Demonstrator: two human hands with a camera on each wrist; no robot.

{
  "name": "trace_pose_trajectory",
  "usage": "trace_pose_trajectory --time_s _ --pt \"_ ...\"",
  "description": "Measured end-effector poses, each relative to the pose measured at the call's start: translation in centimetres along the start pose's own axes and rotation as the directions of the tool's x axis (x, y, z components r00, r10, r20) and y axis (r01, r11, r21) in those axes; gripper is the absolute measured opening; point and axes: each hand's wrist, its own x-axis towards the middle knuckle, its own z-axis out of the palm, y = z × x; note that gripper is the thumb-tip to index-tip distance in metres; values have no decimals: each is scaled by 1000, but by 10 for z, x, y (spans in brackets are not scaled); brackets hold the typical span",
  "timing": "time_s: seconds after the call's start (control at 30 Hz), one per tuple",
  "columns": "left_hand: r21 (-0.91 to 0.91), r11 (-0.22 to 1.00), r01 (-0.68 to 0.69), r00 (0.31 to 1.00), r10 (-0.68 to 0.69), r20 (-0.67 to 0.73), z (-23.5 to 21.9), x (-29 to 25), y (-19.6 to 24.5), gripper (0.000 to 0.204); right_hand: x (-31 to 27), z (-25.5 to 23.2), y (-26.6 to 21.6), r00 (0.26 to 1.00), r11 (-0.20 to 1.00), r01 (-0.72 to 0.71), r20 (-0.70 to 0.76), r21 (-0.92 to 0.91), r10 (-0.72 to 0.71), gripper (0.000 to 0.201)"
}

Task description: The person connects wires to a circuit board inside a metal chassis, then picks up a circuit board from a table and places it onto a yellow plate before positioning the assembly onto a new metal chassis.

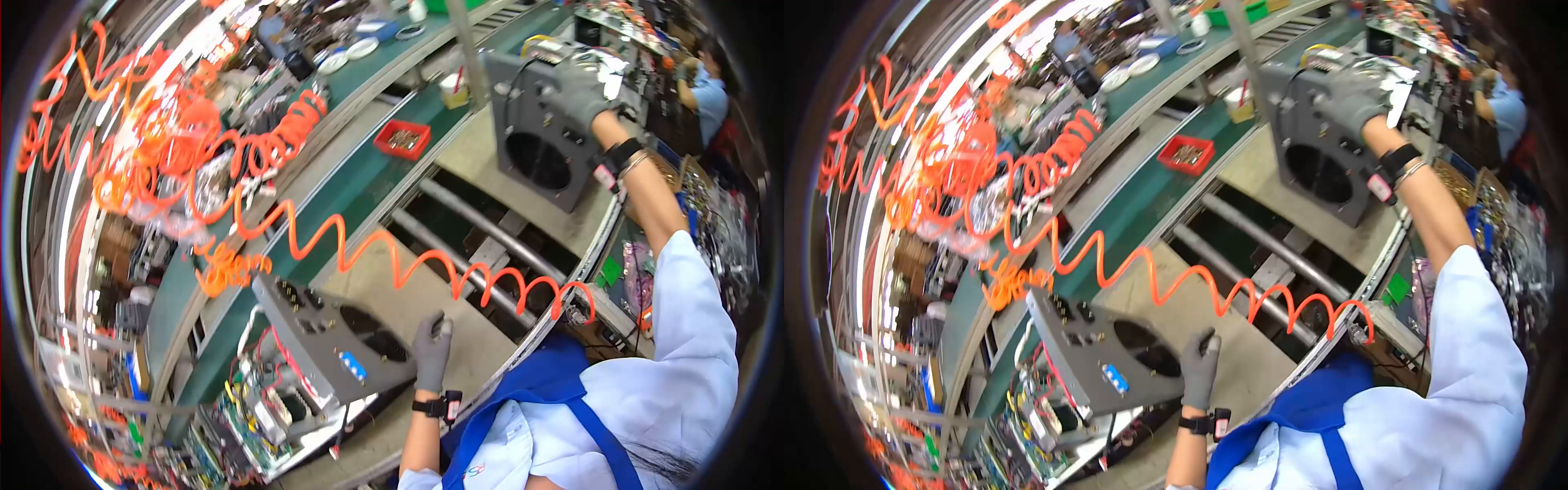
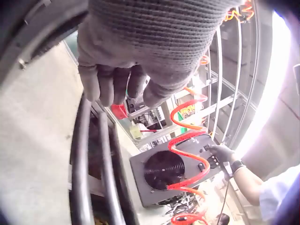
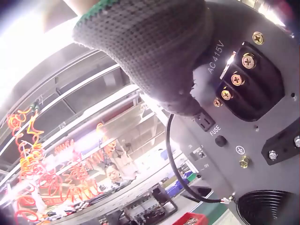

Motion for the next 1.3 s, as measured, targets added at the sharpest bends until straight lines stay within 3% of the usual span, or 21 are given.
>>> trace_pose_trajectory --time_s 0.03,0.1,0.13,0.17,0.2,0.23,0.3,0.33,0.37,0.4,0.53,0.63,0.7,0.73,0.77,0.8,0.9,0.93,1.03,1.07,1.3 --pt "-12 999 -40 998 40 38 12 26 -8 34 -16 -14 -9 999 998 37 -20 59 -36 47" --pt "-221 961 -168 985 170 -11 41 74 -18 39 -34 -16 -21 991 990 94 -84 -102 -102 49" --pt "-260 964 -53 997 66 40 46 84 20 43 -44 -19 -23 983 988 142 -112 -56 -148 50" --pt "-453 869 199 976 -136 168 55 99 40 49 -54 -18 -22 951 974 217 -208 -69 -227 55" --pt "-500 858 117 989 -57 134 69 111 48 52 -67 -37 -27 957 970 241 -178 36 -231 54" --pt "-545 838 36 995 21 97 84 122 54 56 -79 -42 -29 906 961 274 -343 29 -248 54" --pt "-536 844 -34 967 163 195 103 152 55 62 -94 -57 -36 932 967 202 -334 158 -140 53" --pt "-455 884 -107 964 204 170 105 157 74 65 -99 -67 -41 977 976 132 -187 173 -99 49" --pt "-524 845 -110 949 246 196 120 178 53 65 -101 -51 -39 970 958 161 -215 237 -110 51" --pt "-403 902 -157 948 253 195 124 196 53 66 -101 -52 -44 975 954 141 -206 265 -87 51" --pt "-444 865 -235 933 328 146 123 260 75 63 -99 -66 -60 996 996 42 71 76 -48 56" --pt "-720 674 -165 878 432 204 120 300 99 76 -105 -61 -65 993 993 118 23 22 -119 57" --pt "-694 715 -86 884 376 278 108 314 129 78 -107 -48 -66 979 980 197 -48 -12 -198 54" --pt "-667 737 -109 891 370 263 121 321 134 74 -104 -53 -55 982 982 186 -47 34 -185 49" --pt "-626 735 -259 869 461 181 109 355 125 70 -109 -44 -65 955 962 271 -116 -47 -274 47" --pt "-698 675 -239 819 526 228 108 373 141 67 -109 -36 -67 950 951 280 -105 -131 -294 43" --pt "-885 464 -37 751 598 282 89 352 206 58 -107 -25 -65 948 944 285 -95 -164 -303 36" --pt "-841 512 -172 770 603 210 83 338 228 49 -106 -26 -65 945 948 302 -100 -103 -312 33" --pt "-739 596 -314 756 628 185 82 358 226 43 -107 -29 -62 937 949 314 -149 -39 -316 35" --pt "-740 643 -196 874 456 165 86 350 232 41 -107 -23 -64 944 949 289 -127 -128 -305 44" --pt "-755 619 -219 868 477 140 84 292 219 28 -119 -50 -7 929 915 367 -123 169 -350 44"
